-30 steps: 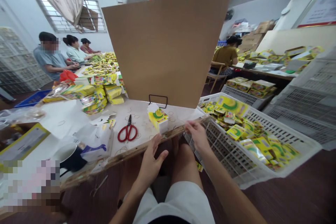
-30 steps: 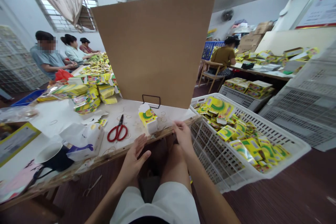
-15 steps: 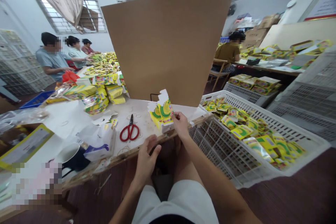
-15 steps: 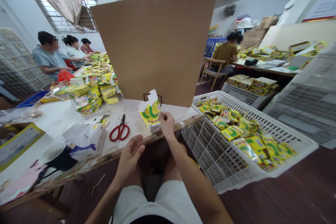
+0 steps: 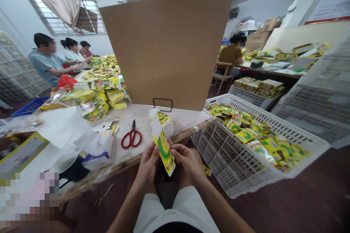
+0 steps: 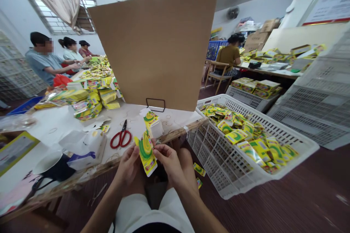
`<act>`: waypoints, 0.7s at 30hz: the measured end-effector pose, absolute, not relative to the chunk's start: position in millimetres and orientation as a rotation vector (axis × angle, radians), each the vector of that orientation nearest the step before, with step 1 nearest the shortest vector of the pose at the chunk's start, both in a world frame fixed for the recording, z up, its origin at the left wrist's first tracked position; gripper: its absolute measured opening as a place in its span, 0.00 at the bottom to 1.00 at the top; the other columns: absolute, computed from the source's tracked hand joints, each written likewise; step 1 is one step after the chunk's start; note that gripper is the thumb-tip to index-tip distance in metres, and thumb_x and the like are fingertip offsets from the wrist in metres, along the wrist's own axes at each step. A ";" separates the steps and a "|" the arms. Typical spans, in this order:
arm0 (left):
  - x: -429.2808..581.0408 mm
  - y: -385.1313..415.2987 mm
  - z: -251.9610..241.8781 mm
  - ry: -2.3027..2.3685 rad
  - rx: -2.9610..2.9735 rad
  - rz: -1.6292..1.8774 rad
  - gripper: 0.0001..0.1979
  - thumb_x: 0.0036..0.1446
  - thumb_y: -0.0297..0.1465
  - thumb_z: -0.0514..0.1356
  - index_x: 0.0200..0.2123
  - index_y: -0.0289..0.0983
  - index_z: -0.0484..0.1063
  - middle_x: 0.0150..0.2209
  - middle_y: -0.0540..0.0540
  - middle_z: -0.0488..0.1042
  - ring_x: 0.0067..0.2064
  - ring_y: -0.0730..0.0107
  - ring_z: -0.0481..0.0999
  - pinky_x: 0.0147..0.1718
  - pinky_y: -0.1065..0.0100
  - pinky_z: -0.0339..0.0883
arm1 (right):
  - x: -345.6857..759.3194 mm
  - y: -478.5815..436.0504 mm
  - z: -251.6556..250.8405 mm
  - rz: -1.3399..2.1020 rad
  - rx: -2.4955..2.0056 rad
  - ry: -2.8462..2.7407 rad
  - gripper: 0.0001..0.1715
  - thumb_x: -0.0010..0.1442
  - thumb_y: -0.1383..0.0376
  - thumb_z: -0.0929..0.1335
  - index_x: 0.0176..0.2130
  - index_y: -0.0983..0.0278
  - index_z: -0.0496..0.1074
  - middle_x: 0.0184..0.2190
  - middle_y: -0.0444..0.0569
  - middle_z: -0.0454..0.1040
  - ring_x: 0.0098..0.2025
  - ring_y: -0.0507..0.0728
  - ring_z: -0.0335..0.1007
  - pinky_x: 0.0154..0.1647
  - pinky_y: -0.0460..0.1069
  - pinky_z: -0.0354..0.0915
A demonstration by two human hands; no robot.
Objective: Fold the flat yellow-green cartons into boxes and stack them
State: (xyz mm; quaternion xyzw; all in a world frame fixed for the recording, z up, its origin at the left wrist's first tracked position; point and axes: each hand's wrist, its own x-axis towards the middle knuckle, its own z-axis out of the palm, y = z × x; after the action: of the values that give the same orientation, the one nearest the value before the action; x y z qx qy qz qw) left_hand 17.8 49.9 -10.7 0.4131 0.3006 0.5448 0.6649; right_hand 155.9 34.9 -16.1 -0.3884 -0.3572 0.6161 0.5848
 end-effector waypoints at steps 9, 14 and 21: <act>21.8 49.7 -13.8 0.921 1.027 1.250 0.17 0.54 0.41 0.62 0.41 0.34 0.72 0.35 0.44 0.79 0.37 0.63 0.79 0.33 0.68 0.73 | 146.8 25.0 -27.7 1.247 -1.088 -0.977 0.24 0.46 0.47 0.73 0.30 0.64 0.70 0.26 0.47 0.74 0.29 0.56 0.70 0.31 0.51 0.69; 20.7 45.9 -11.7 0.955 1.145 1.256 0.26 0.54 0.36 0.62 0.54 0.38 0.59 0.40 0.44 0.79 0.41 0.63 0.78 0.39 0.66 0.71 | 151.8 23.1 -22.8 1.007 -1.158 -1.125 0.17 0.52 0.55 0.72 0.35 0.63 0.68 0.31 0.47 0.73 0.31 0.55 0.69 0.33 0.49 0.68; 4.8 39.9 1.5 0.727 1.215 1.058 0.33 0.55 0.32 0.61 0.60 0.42 0.48 0.45 0.42 0.77 0.45 0.61 0.77 0.41 0.64 0.70 | 169.0 26.3 -7.4 1.199 -0.912 -1.284 0.30 0.57 0.61 0.69 0.57 0.56 0.57 0.42 0.48 0.73 0.36 0.54 0.71 0.38 0.49 0.67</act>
State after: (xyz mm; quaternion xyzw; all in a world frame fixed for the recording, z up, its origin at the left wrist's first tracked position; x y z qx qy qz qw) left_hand 4.8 39.9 1.5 0.5314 0.3181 0.4628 0.6342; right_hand 169.0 26.3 -7.4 -0.3852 -0.5423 0.5062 0.5490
